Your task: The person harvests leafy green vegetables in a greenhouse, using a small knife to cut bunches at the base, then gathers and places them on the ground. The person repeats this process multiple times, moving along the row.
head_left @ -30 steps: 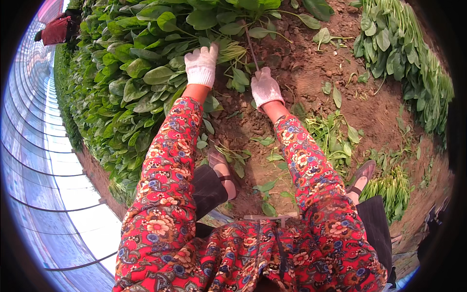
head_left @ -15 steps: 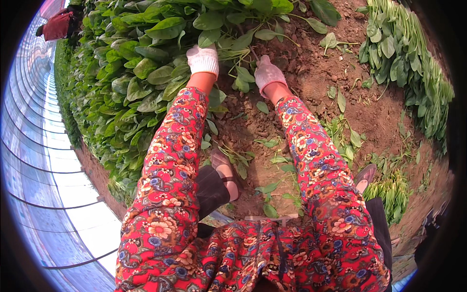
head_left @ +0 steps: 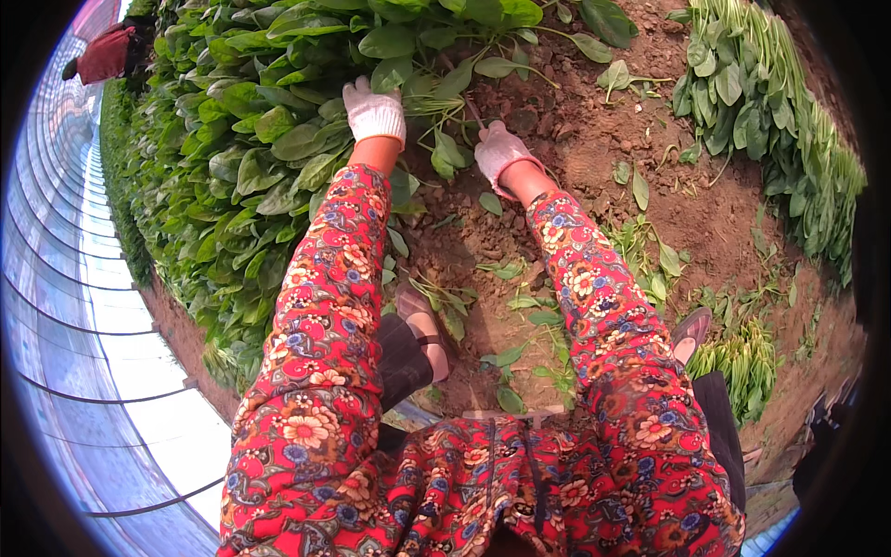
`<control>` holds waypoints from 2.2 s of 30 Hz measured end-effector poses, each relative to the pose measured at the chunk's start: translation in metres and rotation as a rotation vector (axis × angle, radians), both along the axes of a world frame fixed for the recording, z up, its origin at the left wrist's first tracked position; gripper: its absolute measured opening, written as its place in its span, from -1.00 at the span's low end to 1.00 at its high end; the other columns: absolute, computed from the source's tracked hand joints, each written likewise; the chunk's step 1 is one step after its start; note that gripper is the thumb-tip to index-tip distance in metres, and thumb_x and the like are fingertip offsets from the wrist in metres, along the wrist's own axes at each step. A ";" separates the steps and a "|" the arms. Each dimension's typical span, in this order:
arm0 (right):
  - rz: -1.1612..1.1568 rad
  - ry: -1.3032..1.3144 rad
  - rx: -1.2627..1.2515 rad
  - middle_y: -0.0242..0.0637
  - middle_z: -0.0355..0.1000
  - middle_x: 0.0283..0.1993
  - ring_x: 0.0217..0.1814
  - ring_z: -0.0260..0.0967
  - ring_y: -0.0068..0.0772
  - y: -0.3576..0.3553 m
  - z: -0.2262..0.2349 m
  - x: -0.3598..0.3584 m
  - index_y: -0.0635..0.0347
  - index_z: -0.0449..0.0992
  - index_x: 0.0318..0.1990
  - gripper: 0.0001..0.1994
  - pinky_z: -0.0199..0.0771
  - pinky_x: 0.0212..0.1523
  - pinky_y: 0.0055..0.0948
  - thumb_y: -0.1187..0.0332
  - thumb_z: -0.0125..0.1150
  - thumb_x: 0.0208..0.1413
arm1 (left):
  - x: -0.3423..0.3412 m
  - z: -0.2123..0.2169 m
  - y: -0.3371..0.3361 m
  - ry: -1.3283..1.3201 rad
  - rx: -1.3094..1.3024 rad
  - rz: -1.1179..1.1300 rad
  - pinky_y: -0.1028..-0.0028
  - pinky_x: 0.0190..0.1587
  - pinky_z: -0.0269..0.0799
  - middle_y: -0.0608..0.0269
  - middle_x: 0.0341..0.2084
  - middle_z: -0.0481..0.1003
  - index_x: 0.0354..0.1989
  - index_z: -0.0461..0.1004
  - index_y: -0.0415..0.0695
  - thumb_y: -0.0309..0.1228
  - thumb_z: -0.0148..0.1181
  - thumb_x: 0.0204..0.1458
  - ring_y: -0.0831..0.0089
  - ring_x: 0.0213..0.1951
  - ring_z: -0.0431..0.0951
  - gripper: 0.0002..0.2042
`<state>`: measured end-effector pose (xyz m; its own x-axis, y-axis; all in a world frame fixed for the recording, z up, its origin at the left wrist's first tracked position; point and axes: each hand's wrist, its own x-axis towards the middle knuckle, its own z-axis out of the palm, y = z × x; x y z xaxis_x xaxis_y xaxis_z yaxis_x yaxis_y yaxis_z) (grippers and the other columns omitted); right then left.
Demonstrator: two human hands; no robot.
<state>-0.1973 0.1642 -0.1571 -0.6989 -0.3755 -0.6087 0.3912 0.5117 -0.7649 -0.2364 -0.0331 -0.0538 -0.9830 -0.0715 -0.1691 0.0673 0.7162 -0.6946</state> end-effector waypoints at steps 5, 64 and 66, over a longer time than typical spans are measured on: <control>0.158 0.154 -0.060 0.15 0.50 0.07 0.20 0.42 0.17 -0.010 -0.049 0.011 0.31 0.34 0.10 -0.65 0.44 0.14 -0.08 0.29 0.06 0.27 | -0.004 0.012 0.012 -0.137 -0.028 0.042 0.19 0.00 0.34 0.17 -0.23 0.61 -0.05 0.59 0.08 -0.28 0.25 0.03 0.15 -0.07 0.57 -0.72; 0.173 1.170 0.305 0.08 0.55 -0.10 0.00 0.51 0.12 0.251 0.450 0.166 0.26 0.44 0.04 -0.61 0.49 0.02 -0.04 0.16 0.17 0.19 | 0.262 0.306 0.070 -0.008 1.948 0.199 0.26 0.04 0.57 0.05 0.01 0.56 0.14 0.45 -0.30 -0.36 0.17 0.27 0.27 -0.01 0.60 -0.65; 0.158 1.181 0.252 0.10 0.55 -0.10 -0.01 0.51 0.14 0.260 0.450 0.185 0.25 0.42 0.06 -0.59 0.49 0.02 -0.04 0.16 0.18 0.18 | 0.267 0.311 0.081 -0.099 2.131 0.262 0.27 0.03 0.57 0.05 0.00 0.57 0.14 0.46 -0.30 -0.36 0.18 0.26 0.28 -0.01 0.60 -0.65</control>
<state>-0.0122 0.4238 0.2929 -0.8291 -0.4699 0.3030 -0.5587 0.6763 -0.4801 0.0308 0.0480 0.2573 -0.9700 0.1496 -0.1915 -0.1608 0.1958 0.9674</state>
